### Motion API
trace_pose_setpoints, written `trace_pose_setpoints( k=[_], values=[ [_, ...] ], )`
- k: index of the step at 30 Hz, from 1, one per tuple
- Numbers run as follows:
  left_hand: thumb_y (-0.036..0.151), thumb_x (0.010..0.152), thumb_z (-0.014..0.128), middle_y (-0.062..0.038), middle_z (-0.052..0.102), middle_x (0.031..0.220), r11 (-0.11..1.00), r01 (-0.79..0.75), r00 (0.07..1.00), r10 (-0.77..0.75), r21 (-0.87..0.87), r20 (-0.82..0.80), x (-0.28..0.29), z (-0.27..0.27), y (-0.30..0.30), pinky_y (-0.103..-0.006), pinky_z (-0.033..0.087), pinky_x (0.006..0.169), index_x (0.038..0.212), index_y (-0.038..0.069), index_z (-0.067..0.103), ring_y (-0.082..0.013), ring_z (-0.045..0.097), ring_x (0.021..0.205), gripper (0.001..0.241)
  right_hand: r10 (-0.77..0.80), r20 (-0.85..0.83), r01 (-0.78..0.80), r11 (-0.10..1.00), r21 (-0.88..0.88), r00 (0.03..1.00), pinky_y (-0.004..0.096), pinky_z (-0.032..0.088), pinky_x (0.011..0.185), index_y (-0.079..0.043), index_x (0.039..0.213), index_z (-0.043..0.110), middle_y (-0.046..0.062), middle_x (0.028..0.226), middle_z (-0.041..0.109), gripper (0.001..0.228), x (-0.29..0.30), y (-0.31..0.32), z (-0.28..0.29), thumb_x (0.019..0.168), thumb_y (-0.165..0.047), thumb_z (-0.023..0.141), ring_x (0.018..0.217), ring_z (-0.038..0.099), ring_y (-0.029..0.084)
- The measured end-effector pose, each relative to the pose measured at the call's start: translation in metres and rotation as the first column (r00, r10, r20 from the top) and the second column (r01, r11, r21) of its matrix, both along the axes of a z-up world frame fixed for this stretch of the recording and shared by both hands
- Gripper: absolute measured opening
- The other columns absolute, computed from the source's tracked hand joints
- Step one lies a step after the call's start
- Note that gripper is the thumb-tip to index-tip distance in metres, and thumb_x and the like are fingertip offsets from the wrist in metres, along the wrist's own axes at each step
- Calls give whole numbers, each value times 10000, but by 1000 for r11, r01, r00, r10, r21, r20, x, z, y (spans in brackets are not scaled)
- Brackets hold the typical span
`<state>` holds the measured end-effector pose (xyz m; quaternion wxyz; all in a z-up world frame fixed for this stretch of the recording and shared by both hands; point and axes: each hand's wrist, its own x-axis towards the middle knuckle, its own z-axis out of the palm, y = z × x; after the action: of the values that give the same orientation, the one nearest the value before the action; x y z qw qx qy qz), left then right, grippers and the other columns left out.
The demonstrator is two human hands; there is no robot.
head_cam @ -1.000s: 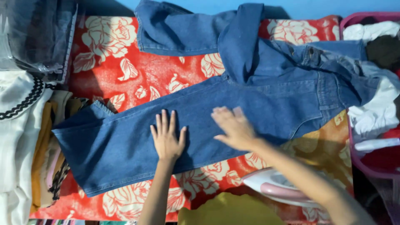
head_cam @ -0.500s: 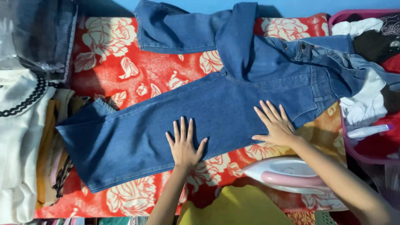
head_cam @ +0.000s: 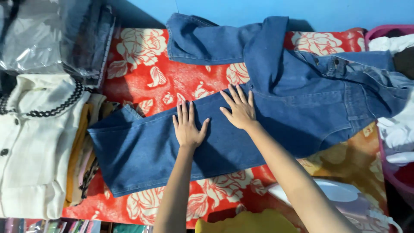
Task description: The person irons a pair of blue jeans on a floral-patterned table. They smooth the fabric, spray water on the jeans, and use a pink and white iron to press the legs. The person adjusts the jeans and continues ironing different sections.
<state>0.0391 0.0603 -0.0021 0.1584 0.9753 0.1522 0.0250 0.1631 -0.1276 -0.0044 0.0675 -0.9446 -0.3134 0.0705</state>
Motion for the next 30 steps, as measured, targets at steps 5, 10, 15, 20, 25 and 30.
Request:
trace_pose_setpoints(
  k=[5,10,15,20,25,30],
  values=[
    [760,901,416,-122,149,1703,1000,-17,998,17,-9,-54,1,2,0,-586,149,1235,1630,186,211,-326,103,1577,951,-124,-37,125,992,21,992,757,63,1172,-341,1638,216,79,1736,83,705,-12,-6,11,1011,-552,459,1582,71,352],
    [712,908,480,-196,82,1697,1000,-19,1000,19,-4,23,-8,-2,-4,-609,161,1215,1642,156,156,-403,67,1563,976,17,-28,-19,997,-70,999,640,135,1217,-344,1632,226,12,1735,129,667,-16,-117,10,1027,-551,416,1586,131,238],
    [656,951,450,-196,114,1691,997,82,997,-82,-1,14,-61,9,-62,-636,152,1185,1632,148,194,-426,106,1545,887,-48,0,46,973,-228,999,628,160,1210,-366,1644,154,1,1735,103,736,-53,-254,9,991,-596,405,1578,134,237],
    [668,948,416,-148,181,1689,987,150,988,-148,51,-32,-76,3,-75,-624,173,1183,1625,207,244,-396,144,1549,837,-255,-66,206,888,-412,965,632,145,1224,-434,1630,132,-49,1735,92,677,-77,-326,28,1010,-608,340,1584,127,220],
    [681,943,383,-133,186,1700,988,123,992,-121,89,-19,-76,-7,-74,-630,174,1191,1622,225,258,-386,146,1558,827,-661,21,637,730,247,750,384,550,920,-303,1021,740,-22,1021,749,187,-105,-403,34,853,-222,750,1019,717,269],
    [654,939,388,-131,248,1683,987,120,983,-133,105,124,-75,-7,-76,-626,220,1165,1612,174,288,-378,218,1541,832,-893,188,713,441,545,408,495,399,976,28,1309,373,262,1258,381,813,-118,-446,92,678,25,886,1077,457,467]
  ],
)
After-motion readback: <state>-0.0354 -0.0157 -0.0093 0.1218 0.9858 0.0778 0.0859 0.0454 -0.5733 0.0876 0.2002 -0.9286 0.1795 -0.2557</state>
